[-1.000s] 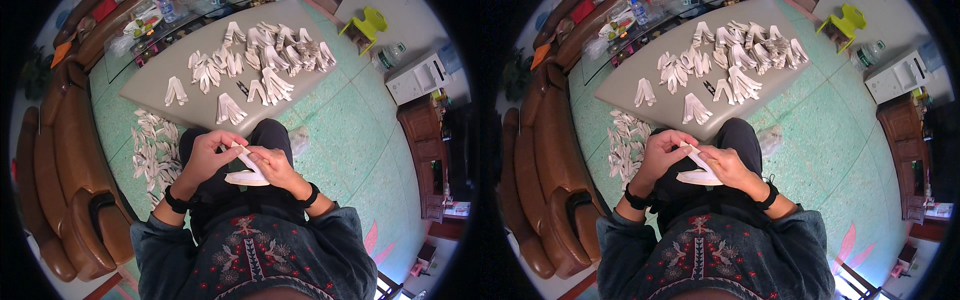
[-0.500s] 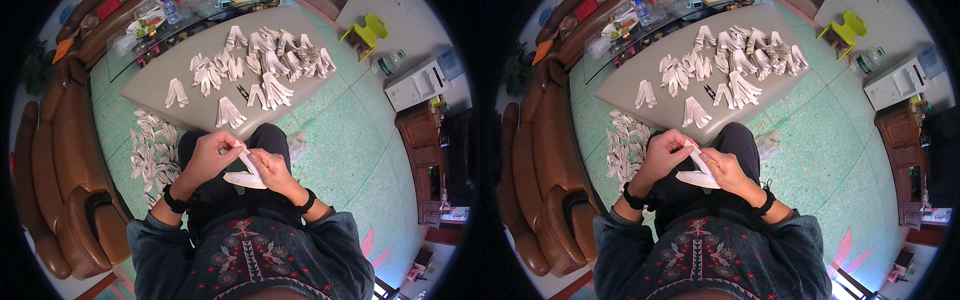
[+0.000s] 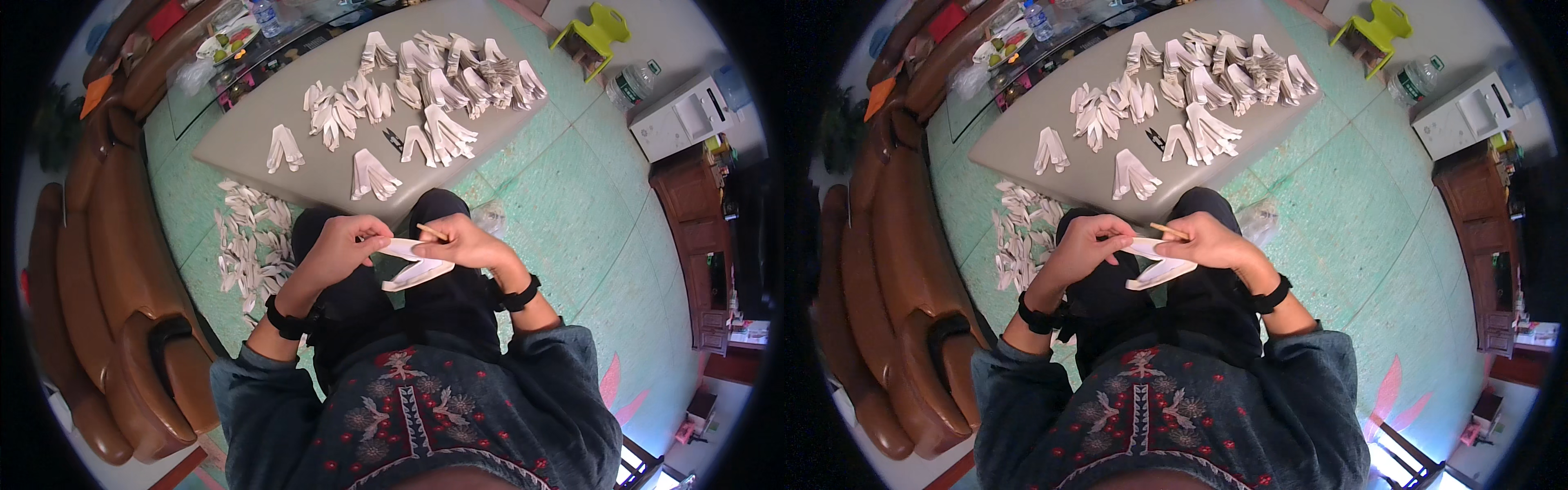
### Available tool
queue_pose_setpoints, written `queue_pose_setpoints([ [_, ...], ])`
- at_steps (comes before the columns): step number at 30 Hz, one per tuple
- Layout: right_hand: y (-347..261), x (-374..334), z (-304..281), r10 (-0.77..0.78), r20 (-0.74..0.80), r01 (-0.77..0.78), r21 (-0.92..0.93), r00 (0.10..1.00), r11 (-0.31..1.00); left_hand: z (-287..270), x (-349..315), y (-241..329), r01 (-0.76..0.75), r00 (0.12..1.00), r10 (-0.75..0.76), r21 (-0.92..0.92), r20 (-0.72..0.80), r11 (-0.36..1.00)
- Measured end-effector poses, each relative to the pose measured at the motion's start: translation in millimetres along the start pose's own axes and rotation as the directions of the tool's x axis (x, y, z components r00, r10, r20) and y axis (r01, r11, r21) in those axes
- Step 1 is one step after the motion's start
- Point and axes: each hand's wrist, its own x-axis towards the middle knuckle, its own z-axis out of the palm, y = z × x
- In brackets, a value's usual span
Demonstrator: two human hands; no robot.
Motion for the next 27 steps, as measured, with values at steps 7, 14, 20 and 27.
queue_pose_setpoints([
  [7, 9, 3, 1, 0.025, -0.347, 0.031, 0.157, 0.938, 0.987, 4, 4, -38, 0.071, 0.992, -0.041, -0.257, 0.121, 0.964],
  [14, 12, 11, -4, 0.021, -0.426, 0.052, 0.158, 0.905, 0.986, 22, -9, -24, 0.061, 0.997, -0.066, -0.124, -0.036, 0.990],
  [20, 10, 22, 6, -0.025, -0.267, 0.098, 0.263, 0.963, 0.960, 29, 0, -17, -0.092, 0.996, 0.092, -0.025, 0.001, 0.995],
  [27, 4, 18, 20, -0.034, -0.419, 0.121, 0.182, 0.907, 0.976, 42, 1, -11, -0.203, 0.868, 0.404, 0.537, -0.288, 0.819],
])
